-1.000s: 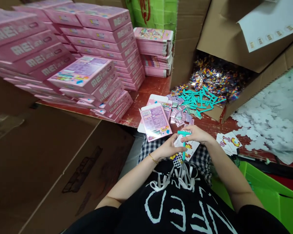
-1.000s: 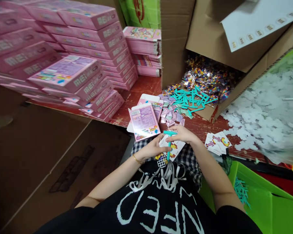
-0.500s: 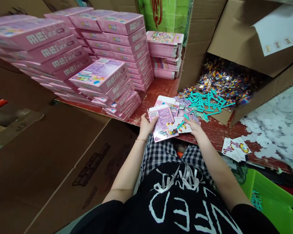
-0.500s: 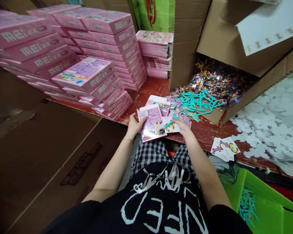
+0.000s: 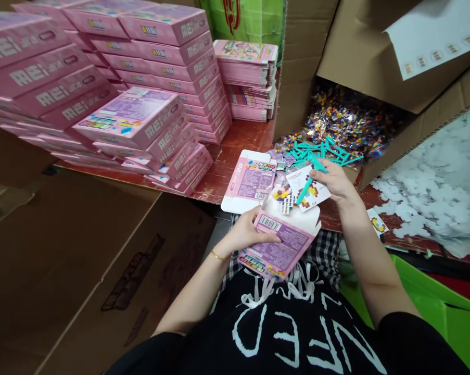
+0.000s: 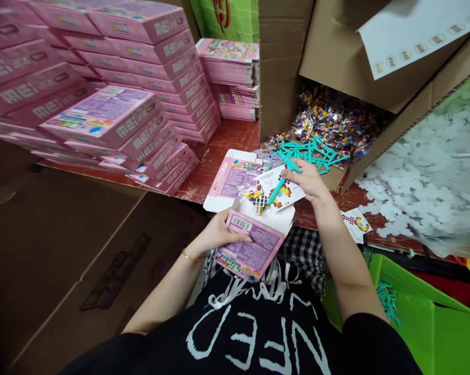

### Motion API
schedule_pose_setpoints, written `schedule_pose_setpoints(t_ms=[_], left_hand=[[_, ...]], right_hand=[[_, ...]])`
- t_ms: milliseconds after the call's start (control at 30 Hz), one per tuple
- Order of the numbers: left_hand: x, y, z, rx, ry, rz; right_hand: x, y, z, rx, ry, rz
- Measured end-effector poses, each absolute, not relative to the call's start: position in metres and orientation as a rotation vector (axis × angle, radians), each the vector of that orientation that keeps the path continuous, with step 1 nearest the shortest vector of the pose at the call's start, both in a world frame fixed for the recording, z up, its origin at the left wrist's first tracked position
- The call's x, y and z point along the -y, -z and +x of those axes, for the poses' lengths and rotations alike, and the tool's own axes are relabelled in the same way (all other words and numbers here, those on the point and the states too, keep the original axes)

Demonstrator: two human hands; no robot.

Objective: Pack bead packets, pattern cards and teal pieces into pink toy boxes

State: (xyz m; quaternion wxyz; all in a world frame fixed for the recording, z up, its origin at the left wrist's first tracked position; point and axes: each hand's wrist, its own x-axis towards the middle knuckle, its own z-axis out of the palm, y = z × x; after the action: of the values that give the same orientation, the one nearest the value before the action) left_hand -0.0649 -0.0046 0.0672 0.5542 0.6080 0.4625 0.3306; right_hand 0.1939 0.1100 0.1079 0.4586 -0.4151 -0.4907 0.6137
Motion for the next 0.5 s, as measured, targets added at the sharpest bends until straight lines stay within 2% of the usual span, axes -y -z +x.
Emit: schedule_pose_setpoints(t_ms=[100, 267, 500], left_hand=[[0.018, -0.069, -0.056, -1.143, -0.809, 1.406], [0.019, -0.064, -0.053, -1.202, -0.798, 1.285], [0.024, -0.061, -0.055, -1.106, -0.887, 1.353]], right_hand=[[-0.102, -0.108, 0.198, 1.352, -1.437, -1.133], [-0.080, -0.105, 0.190, 1.823, -1.101, -1.122], [-0.070, -0.124, 0.171, 1.999, -1.023, -0.930]])
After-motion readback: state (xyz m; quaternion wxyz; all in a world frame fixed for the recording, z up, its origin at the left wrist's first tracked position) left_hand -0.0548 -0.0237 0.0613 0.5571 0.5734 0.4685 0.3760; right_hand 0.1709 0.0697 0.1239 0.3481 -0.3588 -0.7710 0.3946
